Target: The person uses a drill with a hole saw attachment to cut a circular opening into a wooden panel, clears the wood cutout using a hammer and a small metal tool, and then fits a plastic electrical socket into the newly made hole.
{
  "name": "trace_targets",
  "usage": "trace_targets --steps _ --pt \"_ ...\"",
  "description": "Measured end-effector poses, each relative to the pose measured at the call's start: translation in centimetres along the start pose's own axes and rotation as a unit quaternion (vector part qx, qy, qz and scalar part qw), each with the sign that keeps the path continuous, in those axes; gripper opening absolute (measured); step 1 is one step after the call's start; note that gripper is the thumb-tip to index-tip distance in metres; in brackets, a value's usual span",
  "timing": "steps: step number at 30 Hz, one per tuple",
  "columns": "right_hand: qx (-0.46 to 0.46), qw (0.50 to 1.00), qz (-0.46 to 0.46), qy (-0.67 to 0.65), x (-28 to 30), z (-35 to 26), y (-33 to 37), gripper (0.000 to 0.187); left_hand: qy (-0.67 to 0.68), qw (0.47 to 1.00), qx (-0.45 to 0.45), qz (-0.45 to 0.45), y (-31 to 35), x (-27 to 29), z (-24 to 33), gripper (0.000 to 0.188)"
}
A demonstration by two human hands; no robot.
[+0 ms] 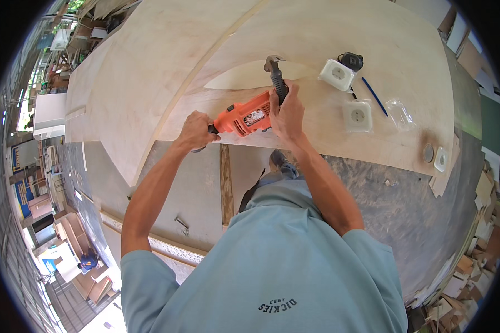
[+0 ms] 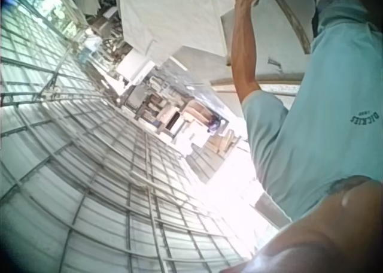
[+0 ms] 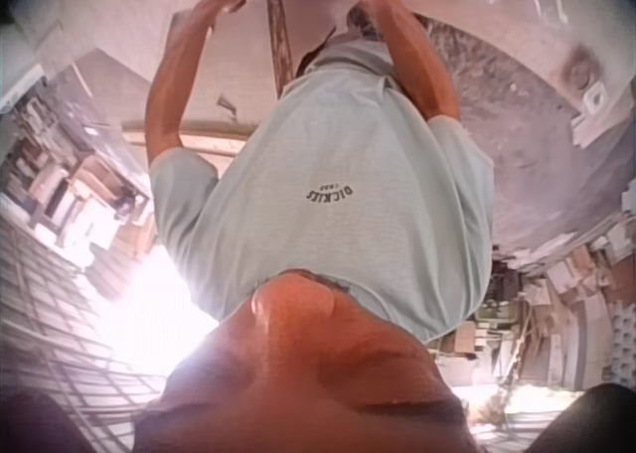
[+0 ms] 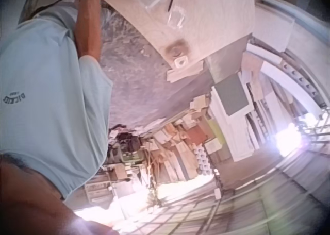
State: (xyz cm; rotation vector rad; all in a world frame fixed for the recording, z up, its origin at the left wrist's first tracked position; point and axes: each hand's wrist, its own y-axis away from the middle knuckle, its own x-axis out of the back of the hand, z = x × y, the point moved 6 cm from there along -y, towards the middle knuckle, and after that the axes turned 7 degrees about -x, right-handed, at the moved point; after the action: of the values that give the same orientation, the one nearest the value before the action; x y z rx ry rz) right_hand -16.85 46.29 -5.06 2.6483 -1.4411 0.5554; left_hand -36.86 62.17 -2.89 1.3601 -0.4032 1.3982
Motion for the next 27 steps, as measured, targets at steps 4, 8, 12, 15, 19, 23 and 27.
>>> trace_targets --steps 4,8,12,15,19,23,27 --pt "-0.007 0.999 0.002 0.044 -0.5 0.2 0.0 0.033 0.048 0.999 0.002 0.005 0.5 0.4 -0.3 0.035" --pt "-0.008 0.999 0.009 0.047 -0.5 0.7 -0.4 0.034 0.003 0.999 0.022 0.045 1.4 1.1 0.9 0.04" --pt "-0.007 0.998 -0.01 0.062 -1.1 0.5 -0.9 0.036 -0.026 0.999 -0.005 0.043 1.1 0.1 0.1 0.041" --pt "0.009 0.999 -0.017 0.051 -0.9 0.5 -1.2 0.036 0.052 0.997 0.021 -0.051 0.6 -0.1 -0.1 0.038" --pt "0.008 0.998 -0.026 0.053 -0.7 0.2 -1.7 0.035 0.145 0.974 0.035 -0.173 0.5 -0.3 0.0 0.035" --pt "-0.001 0.998 -0.023 0.058 -0.9 0.3 -1.9 0.035 0.237 0.945 0.023 -0.226 0.0 -2.0 -2.5 0.037" --pt "-0.01 0.998 -0.022 0.053 -0.9 0.9 -1.9 0.036 0.164 0.971 0.0 -0.175 -0.5 -1.4 -1.6 0.045"
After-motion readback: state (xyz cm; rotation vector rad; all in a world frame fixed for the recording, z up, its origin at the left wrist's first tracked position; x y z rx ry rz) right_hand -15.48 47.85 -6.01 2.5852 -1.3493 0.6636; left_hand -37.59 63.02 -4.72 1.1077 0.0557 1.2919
